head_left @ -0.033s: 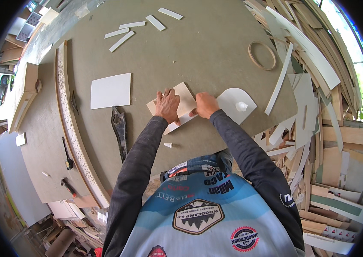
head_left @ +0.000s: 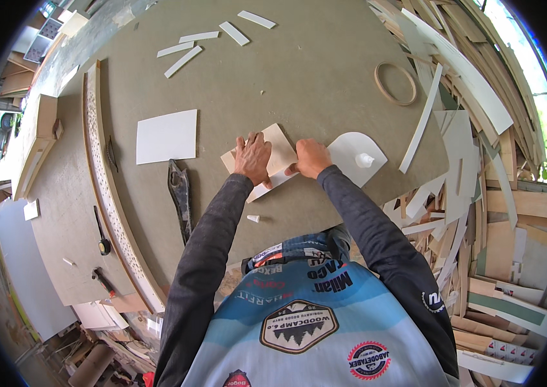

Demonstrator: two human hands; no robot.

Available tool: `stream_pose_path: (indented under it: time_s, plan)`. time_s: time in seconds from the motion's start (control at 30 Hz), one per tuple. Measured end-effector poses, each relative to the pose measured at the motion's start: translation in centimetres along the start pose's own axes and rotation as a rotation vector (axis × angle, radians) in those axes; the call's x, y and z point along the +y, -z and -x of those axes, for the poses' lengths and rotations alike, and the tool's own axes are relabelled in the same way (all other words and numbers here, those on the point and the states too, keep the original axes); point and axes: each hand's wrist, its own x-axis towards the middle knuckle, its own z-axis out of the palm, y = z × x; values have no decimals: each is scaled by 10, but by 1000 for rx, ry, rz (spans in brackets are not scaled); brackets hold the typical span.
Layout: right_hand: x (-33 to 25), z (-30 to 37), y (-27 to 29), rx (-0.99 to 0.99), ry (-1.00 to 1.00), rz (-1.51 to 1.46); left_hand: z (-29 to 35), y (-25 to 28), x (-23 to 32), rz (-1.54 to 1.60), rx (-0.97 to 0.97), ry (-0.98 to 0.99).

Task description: The person assembles a wooden structure by applying adhesive from a bottle to small wood strips and pressing them onto a larger wooden panel.

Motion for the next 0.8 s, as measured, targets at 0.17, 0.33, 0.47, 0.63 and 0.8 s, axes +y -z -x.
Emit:
stream_pose_path:
  time_s: [0.17,0.33,0.47,0.63,0.8]
  plan:
    - [1,9,-1,92,-71,-104,0,0,-7,140,18,39]
    - [-2,18,-4,145,-136,-152,7,-6,-6,154,128,111]
    - [-5,26,-15,266,-144,-100,7,-11,-6,158,130,173]
    - [-7,31,-15,286,-139,-102,5,-10,-7,203,88,177]
    - [-4,25,-18,273,-136,-105,9,-10,-8,250,132,183]
